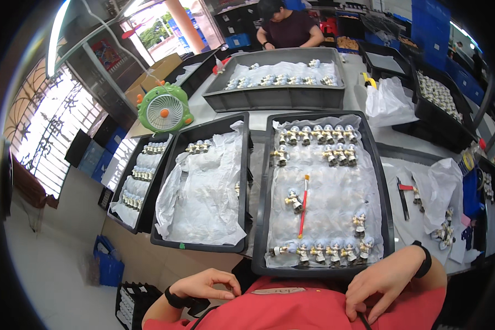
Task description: The recorder inspects manufactured parts and places them into trays, occasionally using a white plastic liner.
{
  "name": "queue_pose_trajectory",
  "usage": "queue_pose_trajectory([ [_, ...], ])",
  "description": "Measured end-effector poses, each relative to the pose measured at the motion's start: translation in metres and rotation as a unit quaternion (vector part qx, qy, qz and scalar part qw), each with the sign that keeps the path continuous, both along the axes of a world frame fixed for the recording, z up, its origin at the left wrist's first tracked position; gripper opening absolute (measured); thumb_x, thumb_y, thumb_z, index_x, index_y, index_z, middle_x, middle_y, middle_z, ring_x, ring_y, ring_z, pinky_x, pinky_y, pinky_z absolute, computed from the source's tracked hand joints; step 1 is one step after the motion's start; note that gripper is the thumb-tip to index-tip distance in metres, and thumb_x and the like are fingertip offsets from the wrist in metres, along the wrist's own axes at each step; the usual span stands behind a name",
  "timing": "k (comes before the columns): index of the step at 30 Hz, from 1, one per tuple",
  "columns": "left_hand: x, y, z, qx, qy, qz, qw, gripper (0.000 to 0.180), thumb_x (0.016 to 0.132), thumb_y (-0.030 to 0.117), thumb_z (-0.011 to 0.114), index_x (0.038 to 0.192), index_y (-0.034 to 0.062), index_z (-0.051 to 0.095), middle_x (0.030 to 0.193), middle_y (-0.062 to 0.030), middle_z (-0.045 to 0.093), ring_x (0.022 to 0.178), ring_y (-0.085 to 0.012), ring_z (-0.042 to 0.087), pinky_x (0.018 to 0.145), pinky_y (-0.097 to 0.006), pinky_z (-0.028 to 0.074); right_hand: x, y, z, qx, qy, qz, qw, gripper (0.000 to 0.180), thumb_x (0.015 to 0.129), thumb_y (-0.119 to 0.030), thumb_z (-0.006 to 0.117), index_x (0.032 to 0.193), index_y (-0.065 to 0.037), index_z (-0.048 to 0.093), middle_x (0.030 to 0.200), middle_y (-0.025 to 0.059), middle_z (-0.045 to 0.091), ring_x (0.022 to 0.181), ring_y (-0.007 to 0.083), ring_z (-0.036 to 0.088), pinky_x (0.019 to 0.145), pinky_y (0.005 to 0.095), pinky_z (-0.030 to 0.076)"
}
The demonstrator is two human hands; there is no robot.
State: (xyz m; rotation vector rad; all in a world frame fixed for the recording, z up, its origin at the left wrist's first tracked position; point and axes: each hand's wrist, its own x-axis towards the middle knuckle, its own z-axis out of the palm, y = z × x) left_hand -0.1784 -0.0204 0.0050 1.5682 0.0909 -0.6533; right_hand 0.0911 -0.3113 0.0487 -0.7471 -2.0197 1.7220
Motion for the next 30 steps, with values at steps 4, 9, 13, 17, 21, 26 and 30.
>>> queue_pose_trajectory([
  [4, 0.013, 0.005, 0.026, 0.040, -0.147, 0.049, 0.987, 0.018, 0.079, 0.012, 0.065, 0.093, 0.0011, 0.063, 0.093, -0.0070, 0.061, 0.087, -0.0178, 0.057, 0.079, -0.028, 0.043, 0.032, 0.019, 0.031, 0.057, -0.009, -0.247, 0.967, 0.027, 0.082, -0.019, 0.066, 0.101, -0.002, 0.060, 0.086, 0.0063, 0.062, 0.078, 0.0150, 0.059, 0.072, 0.0271, 0.046],
  [9, 0.070, -0.018, 0.050, 0.129, -0.234, -0.035, 0.963, 0.021, 0.080, 0.012, 0.065, 0.099, 0.0031, 0.063, 0.088, -0.0066, 0.063, 0.084, -0.0177, 0.059, 0.075, -0.028, 0.045, 0.085, 0.085, 0.008, 0.033, 0.445, -0.591, 0.672, 0.010, 0.086, -0.016, 0.058, 0.085, -0.006, 0.057, 0.072, -0.0012, 0.055, 0.070, 0.0117, 0.055, 0.070, 0.0266, 0.045],
  [13, 0.116, -0.039, 0.058, 0.170, -0.277, -0.067, 0.943, 0.035, 0.081, 0.010, 0.064, 0.114, 0.0073, 0.056, 0.087, -0.0051, 0.061, 0.080, -0.0165, 0.059, 0.072, -0.028, 0.045, 0.099, 0.110, -0.006, 0.012, 0.534, -0.590, 0.606, 0.011, 0.084, -0.016, 0.061, 0.087, -0.006, 0.058, 0.070, -0.0012, 0.054, 0.067, 0.0116, 0.055, 0.070, 0.0271, 0.045],
  [17, 0.153, -0.052, 0.045, 0.163, -0.340, -0.002, 0.926, 0.058, 0.080, 0.009, 0.064, 0.133, 0.0107, 0.039, 0.081, -0.0045, 0.057, 0.074, -0.0136, 0.057, 0.067, -0.026, 0.044, 0.093, 0.131, -0.006, -0.002, 0.575, -0.580, 0.577, 0.012, 0.085, -0.016, 0.060, 0.090, -0.005, 0.058, 0.066, -0.0019, 0.052, 0.068, 0.0115, 0.053, 0.072, 0.0294, 0.045],
  [21, 0.175, -0.061, 0.042, 0.190, -0.361, 0.042, 0.912, 0.075, 0.080, 0.005, 0.062, 0.142, 0.0101, 0.020, 0.069, -0.0029, 0.053, 0.059, -0.0080, 0.051, 0.055, -0.023, 0.042, 0.103, 0.138, -0.017, -0.010, 0.598, -0.567, 0.566, 0.014, 0.085, -0.018, 0.059, 0.090, -0.004, 0.058, 0.065, -0.0017, 0.052, 0.067, 0.0116, 0.052, 0.072, 0.0294, 0.045],
  [26, 0.192, -0.069, 0.038, 0.210, -0.374, -0.004, 0.903, 0.080, 0.080, 0.004, 0.063, 0.143, 0.0087, 0.014, 0.059, -0.0017, 0.051, 0.049, -0.0063, 0.048, 0.047, -0.023, 0.039, 0.113, 0.137, -0.019, -0.002, 0.595, -0.575, 0.562, 0.015, 0.086, -0.020, 0.059, 0.089, -0.005, 0.058, 0.064, -0.0018, 0.052, 0.066, 0.0119, 0.052, 0.073, 0.0297, 0.045],
  [30, 0.200, -0.068, 0.027, 0.227, -0.349, -0.010, 0.909, 0.081, 0.081, 0.009, 0.063, 0.143, 0.0091, 0.012, 0.055, -0.0033, 0.050, 0.046, -0.0100, 0.049, 0.047, -0.024, 0.039, 0.116, 0.147, -0.023, -0.014, 0.616, -0.561, 0.553, 0.015, 0.085, -0.022, 0.060, 0.087, -0.007, 0.059, 0.062, -0.0029, 0.053, 0.064, 0.0115, 0.052, 0.070, 0.0282, 0.045],
])
